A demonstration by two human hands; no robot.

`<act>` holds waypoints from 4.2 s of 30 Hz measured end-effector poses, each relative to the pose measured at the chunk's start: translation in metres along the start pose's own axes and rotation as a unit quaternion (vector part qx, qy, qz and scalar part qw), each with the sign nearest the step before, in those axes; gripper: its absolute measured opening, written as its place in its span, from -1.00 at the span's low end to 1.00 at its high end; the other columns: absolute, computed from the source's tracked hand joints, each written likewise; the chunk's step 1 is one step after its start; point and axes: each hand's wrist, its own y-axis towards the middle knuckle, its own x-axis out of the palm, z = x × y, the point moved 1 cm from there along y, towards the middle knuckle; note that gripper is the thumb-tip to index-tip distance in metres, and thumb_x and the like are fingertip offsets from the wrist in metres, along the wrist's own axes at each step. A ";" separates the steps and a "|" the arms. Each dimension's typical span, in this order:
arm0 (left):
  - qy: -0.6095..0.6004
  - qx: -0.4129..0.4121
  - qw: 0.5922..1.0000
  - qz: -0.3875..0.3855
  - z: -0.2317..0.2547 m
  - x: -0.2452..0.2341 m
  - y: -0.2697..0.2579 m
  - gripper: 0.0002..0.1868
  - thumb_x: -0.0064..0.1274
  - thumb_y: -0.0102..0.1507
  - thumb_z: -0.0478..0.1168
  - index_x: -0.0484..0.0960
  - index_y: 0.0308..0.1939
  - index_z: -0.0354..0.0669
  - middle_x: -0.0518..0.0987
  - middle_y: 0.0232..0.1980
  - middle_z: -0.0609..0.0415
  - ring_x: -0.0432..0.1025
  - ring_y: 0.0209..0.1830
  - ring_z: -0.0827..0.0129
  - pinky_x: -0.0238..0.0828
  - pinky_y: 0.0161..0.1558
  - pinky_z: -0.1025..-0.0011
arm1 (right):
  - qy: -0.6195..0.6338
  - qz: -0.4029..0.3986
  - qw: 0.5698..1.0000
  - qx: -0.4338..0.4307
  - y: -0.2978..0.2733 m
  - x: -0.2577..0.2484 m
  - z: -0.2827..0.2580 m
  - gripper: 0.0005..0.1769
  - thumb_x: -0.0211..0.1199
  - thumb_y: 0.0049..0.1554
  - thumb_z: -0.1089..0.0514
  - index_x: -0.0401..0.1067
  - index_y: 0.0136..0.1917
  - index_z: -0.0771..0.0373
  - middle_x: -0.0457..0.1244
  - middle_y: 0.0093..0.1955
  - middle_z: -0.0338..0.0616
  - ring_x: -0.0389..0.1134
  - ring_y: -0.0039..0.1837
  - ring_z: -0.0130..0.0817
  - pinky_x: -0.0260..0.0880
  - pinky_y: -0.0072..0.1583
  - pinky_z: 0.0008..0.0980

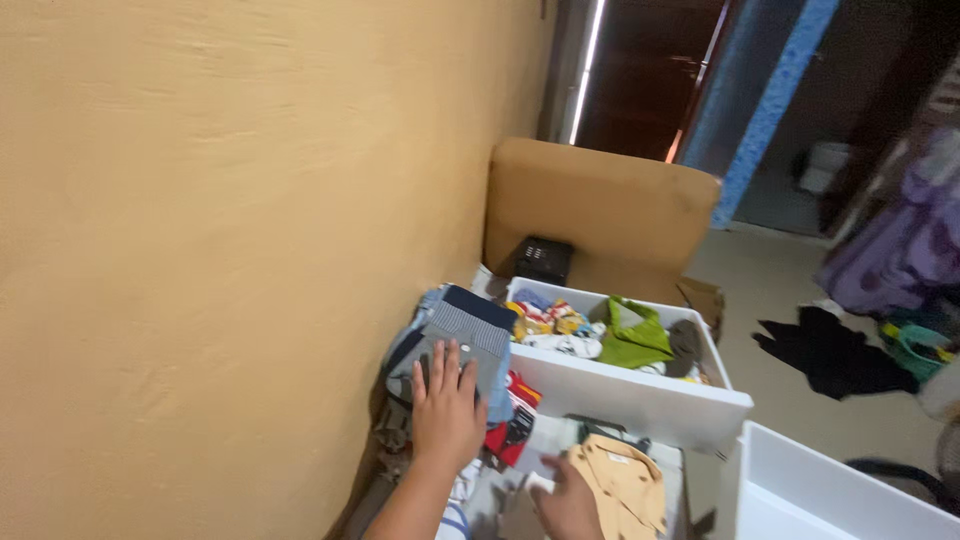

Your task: The person sorts baby clothes from a pile on a bed into white plastic bins, picking up items one at a time and smoothing them out on the bed before placing them into a bin.

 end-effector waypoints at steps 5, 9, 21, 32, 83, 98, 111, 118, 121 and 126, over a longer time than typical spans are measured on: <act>0.026 -0.079 0.990 0.110 -0.043 -0.006 0.057 -0.52 -0.02 0.28 -0.06 0.51 0.22 -0.19 0.26 0.50 -0.15 0.06 0.53 -0.01 -0.19 0.43 -0.18 | 0.231 -0.020 0.969 -0.087 0.054 0.035 -0.117 -0.32 0.36 -0.01 0.18 0.39 0.40 0.16 0.39 0.18 0.03 0.44 0.13 -0.11 0.48 0.11 -0.16; 0.019 -0.173 0.983 -0.054 -0.061 -0.014 0.099 -0.44 -0.20 0.48 0.13 0.46 0.32 -0.26 0.55 0.27 -0.17 0.36 0.34 0.00 0.06 0.40 -0.06 | 0.298 -0.016 0.945 -0.131 0.084 0.045 -0.175 -0.21 0.49 0.02 0.15 0.23 0.43 0.34 0.32 0.25 -0.10 0.40 0.19 -0.33 0.40 0.17 -0.37; -0.135 -0.098 0.985 -0.036 -0.086 0.013 0.144 -0.61 0.21 0.03 -0.20 0.70 -0.05 -0.12 0.66 -0.03 -0.20 0.54 0.02 -0.06 0.44 0.07 0.13 | 0.443 -0.124 0.885 0.066 0.096 0.014 -0.199 -0.60 0.27 0.06 0.29 0.28 0.15 0.09 0.32 -0.15 -0.14 0.33 -0.11 -0.29 0.34 -0.05 -0.22; -0.780 -0.058 0.607 -0.141 -0.040 -0.047 0.031 -0.63 0.04 0.11 -0.38 0.61 0.00 -0.08 0.69 -0.06 0.14 0.56 -0.07 0.45 0.50 0.01 0.47 | 0.488 -0.225 0.841 -0.063 0.010 -0.104 -0.241 -0.70 0.14 -0.05 0.38 0.52 -0.06 0.17 0.43 -0.09 -0.11 0.45 -0.02 -0.24 0.46 0.12 -0.18; -0.600 -0.447 0.642 -0.168 -0.022 0.251 -0.178 -0.21 0.12 0.18 -0.29 0.23 0.49 -0.27 0.43 0.36 -0.07 0.32 0.34 0.22 0.17 0.32 0.28 | 0.158 -0.035 0.977 0.139 -0.087 -0.019 0.108 -0.43 0.21 0.11 0.36 0.30 0.40 0.27 0.36 0.23 0.07 0.43 0.18 -0.21 0.43 0.17 -0.29; -0.701 -0.415 0.571 -0.106 -0.029 0.232 -0.160 -0.17 0.15 0.26 -0.20 0.09 0.55 -0.09 0.26 0.56 0.07 0.11 0.55 0.31 -0.07 0.48 0.25 | 0.106 0.019 0.994 -0.004 -0.055 -0.036 0.072 -0.44 0.19 0.07 0.19 0.30 0.36 0.15 0.27 0.39 0.05 0.30 0.38 -0.01 0.26 0.36 -0.18; -0.608 -0.412 0.672 -0.100 -0.059 0.285 -0.133 -0.40 0.07 0.32 -0.11 0.34 0.45 -0.02 0.49 0.40 0.07 0.31 0.43 0.29 0.12 0.40 0.29 | -0.104 0.166 0.979 0.055 -0.146 -0.017 0.027 -0.70 0.18 0.05 -0.01 0.50 0.00 0.13 0.43 -0.03 -0.04 0.45 0.12 -0.03 0.40 0.16 -0.08; -0.689 -0.372 0.611 -0.118 -0.041 0.253 -0.134 -0.39 0.12 0.26 -0.13 0.42 0.40 -0.11 0.57 0.35 0.06 0.39 0.34 0.28 0.19 0.33 0.29 | -0.185 0.067 0.978 0.071 -0.127 0.004 0.057 -0.59 0.35 0.14 -0.20 0.51 -0.03 0.18 0.41 -0.08 0.08 0.43 0.05 0.07 0.42 0.11 -0.06; -0.722 -0.343 0.599 -0.053 -0.043 0.252 -0.128 -0.43 0.13 0.27 -0.10 0.43 0.35 -0.13 0.57 0.28 0.05 0.39 0.28 0.29 0.20 0.28 0.32 | -0.100 0.099 0.989 0.043 -0.128 0.001 0.072 -0.62 0.30 0.14 -0.12 0.45 0.07 0.19 0.43 -0.18 0.12 0.48 -0.09 0.07 0.44 -0.01 -0.03; -0.496 -0.440 0.745 -0.077 -0.044 0.223 -0.152 -0.47 0.15 0.26 -0.03 0.50 0.23 -0.23 0.66 0.09 -0.15 0.53 0.09 0.13 0.42 0.12 0.25 | 0.055 0.008 0.990 0.131 -0.136 -0.010 0.098 -0.63 0.41 0.09 -0.01 0.41 0.08 0.17 0.40 -0.22 -0.02 0.41 -0.21 -0.13 0.36 -0.17 -0.18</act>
